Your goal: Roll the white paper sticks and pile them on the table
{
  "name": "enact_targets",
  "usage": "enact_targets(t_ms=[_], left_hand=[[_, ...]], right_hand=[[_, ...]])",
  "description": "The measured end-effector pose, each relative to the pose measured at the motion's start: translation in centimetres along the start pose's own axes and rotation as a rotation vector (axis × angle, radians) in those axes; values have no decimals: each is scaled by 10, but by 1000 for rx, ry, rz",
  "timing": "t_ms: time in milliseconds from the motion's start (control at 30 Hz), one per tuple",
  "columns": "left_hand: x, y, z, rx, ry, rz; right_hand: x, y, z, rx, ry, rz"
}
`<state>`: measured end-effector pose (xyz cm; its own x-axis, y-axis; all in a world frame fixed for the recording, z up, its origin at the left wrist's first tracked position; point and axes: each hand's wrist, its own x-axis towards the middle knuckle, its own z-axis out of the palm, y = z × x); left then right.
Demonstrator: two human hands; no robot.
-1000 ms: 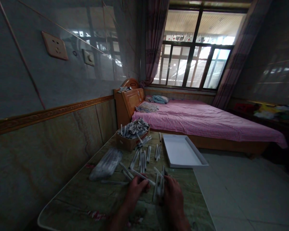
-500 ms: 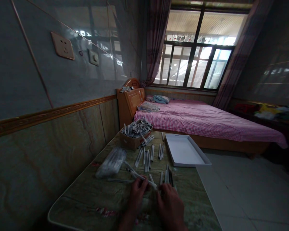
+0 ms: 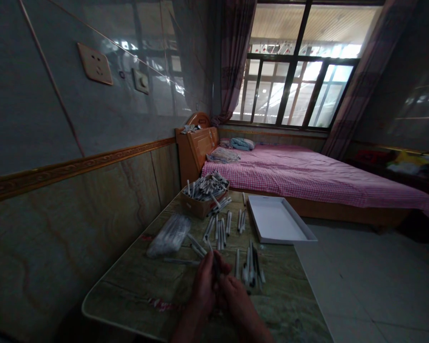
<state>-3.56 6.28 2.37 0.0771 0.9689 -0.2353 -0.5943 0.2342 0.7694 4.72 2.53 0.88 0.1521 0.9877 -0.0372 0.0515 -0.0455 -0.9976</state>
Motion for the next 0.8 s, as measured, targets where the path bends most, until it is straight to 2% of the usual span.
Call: enact_targets(t_ms=[100, 200, 333, 467, 600, 667, 733, 800], left_hand=[[1, 3, 4, 21, 111, 68], [6, 5, 1, 38, 172, 68], [13, 5, -2, 27, 212, 70], [16, 3, 0, 46, 231, 55], [15, -7, 7, 51, 224, 28], [13, -12, 11, 39, 213, 17], [9, -14, 16, 22, 194, 9], [6, -10, 19, -17, 158, -14]], right_hand=[[-6, 0, 13, -81, -64, -12], [-12, -11, 20, -422, -13, -76], [-16, -34, 21, -937, -34, -45], [-19, -50, 15, -1144, -68, -69], [-24, -50, 4, -1160, -54, -64], [-25, -46, -2, -1088, -36, -53], [-24, -40, -9, -853, 2, -45], [-21, -36, -14, -463, 5, -2]])
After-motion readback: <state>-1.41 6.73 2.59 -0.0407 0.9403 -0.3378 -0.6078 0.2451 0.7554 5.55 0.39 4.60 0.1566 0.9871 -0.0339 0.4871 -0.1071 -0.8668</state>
